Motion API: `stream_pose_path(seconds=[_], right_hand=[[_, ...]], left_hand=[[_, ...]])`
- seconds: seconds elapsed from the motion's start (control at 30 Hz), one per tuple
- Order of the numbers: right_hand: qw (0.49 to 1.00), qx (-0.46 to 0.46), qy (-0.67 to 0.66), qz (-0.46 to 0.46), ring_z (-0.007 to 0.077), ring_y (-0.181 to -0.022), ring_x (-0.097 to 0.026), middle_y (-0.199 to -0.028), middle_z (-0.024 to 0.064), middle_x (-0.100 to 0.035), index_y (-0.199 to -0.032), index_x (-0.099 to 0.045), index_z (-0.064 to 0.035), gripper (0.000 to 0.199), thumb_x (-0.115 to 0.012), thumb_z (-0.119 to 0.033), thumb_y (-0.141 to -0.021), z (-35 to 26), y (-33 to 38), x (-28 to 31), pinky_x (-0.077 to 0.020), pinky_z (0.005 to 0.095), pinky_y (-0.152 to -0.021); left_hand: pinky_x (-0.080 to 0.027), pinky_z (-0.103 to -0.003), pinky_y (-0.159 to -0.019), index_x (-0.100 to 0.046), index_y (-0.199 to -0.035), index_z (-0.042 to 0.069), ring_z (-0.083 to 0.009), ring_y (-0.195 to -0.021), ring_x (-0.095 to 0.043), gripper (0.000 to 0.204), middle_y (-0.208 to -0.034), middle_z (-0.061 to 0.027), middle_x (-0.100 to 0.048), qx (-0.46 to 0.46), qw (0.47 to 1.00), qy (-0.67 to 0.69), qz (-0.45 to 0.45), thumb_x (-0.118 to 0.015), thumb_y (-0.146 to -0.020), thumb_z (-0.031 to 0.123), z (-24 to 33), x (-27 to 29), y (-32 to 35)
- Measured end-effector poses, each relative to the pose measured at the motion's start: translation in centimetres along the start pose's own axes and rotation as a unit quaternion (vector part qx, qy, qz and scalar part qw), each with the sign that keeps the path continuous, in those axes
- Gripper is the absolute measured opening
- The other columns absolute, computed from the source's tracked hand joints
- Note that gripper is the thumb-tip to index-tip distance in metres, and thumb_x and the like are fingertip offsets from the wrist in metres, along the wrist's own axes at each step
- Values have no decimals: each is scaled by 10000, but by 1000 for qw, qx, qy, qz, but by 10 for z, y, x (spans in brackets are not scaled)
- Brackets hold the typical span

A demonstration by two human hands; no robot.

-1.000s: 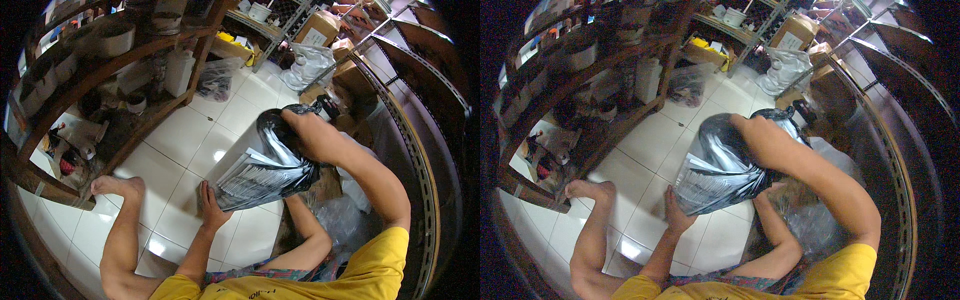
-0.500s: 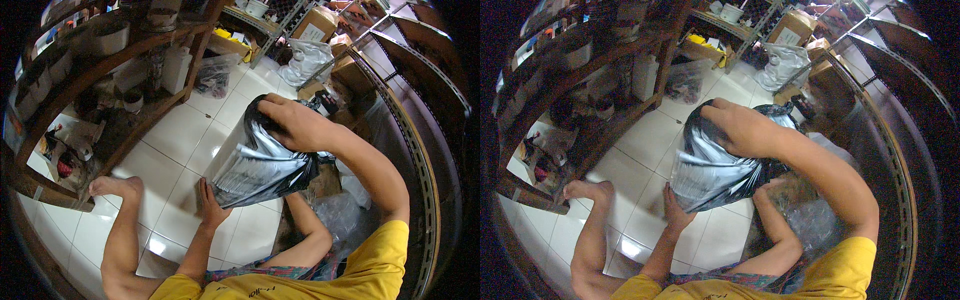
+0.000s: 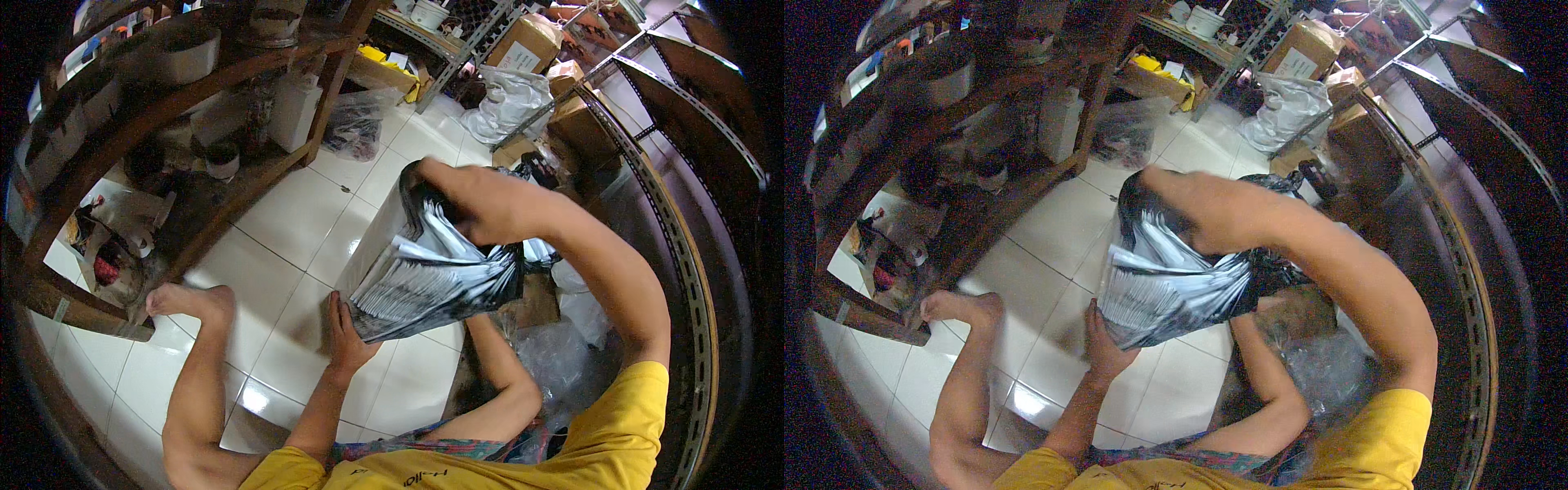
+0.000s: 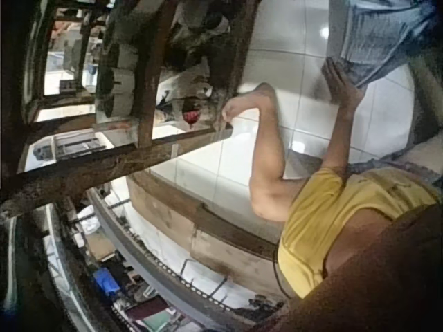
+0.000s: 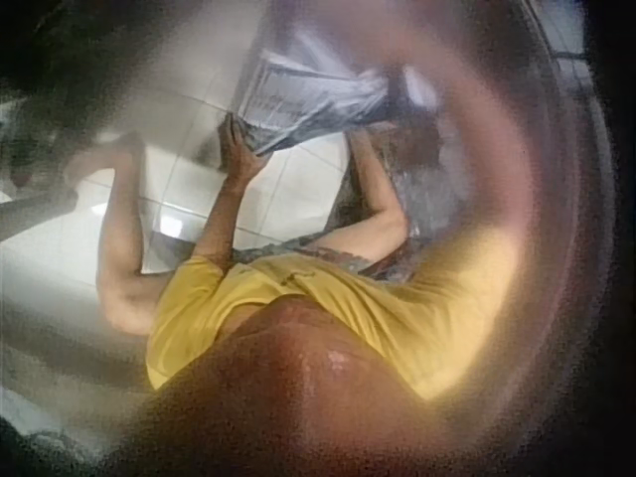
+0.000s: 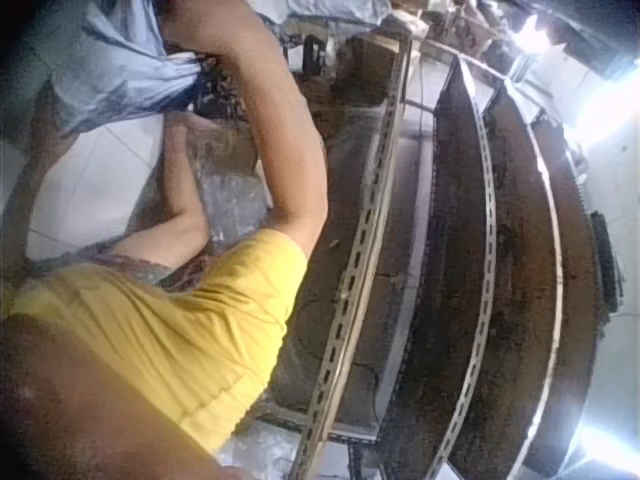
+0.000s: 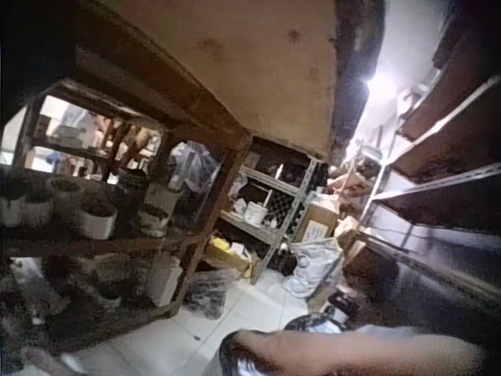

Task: The person sits on the floor and repeatedly folds white poly mailers. They smooth each mailer flat, fold it in half, and then fold it again before stacking the folded units into a growing pile.

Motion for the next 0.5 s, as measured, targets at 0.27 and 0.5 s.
stream_pose_path(seconds=[0.27,0.5], right_hand=[[984,-157,35,81,493,-907,-654,-914,311,-666,-1207,-411,18,472,-630,-2,-790,9,23,-22,-520,550,-791],[986,-86,55,131,484,-1081,-596,-1060,340,-604,-1209,-389,52,451,-578,14,-801,17,14,-37,-485,492,-908]], left_hand=[[-279,-548,-1169,-247,-1458,-69,-502,-1392,-308,1177,-1493,-318,-296,7,1000,2,-2,-917,-579,337,1,2,1],[-268,-551,-1173,-231,-1465,-85,-506,-1392,-304,1193,-1492,-324,-294,2,1000,-10,-8,-908,-591,364,6,-1,-1]])
Point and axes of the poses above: each hand's wrist, its own y-axis away from the middle knuckle, its own x-axis out of the back of the hand, z = x × y, the point moved 1 cm from there along -y, towards the middle knuckle
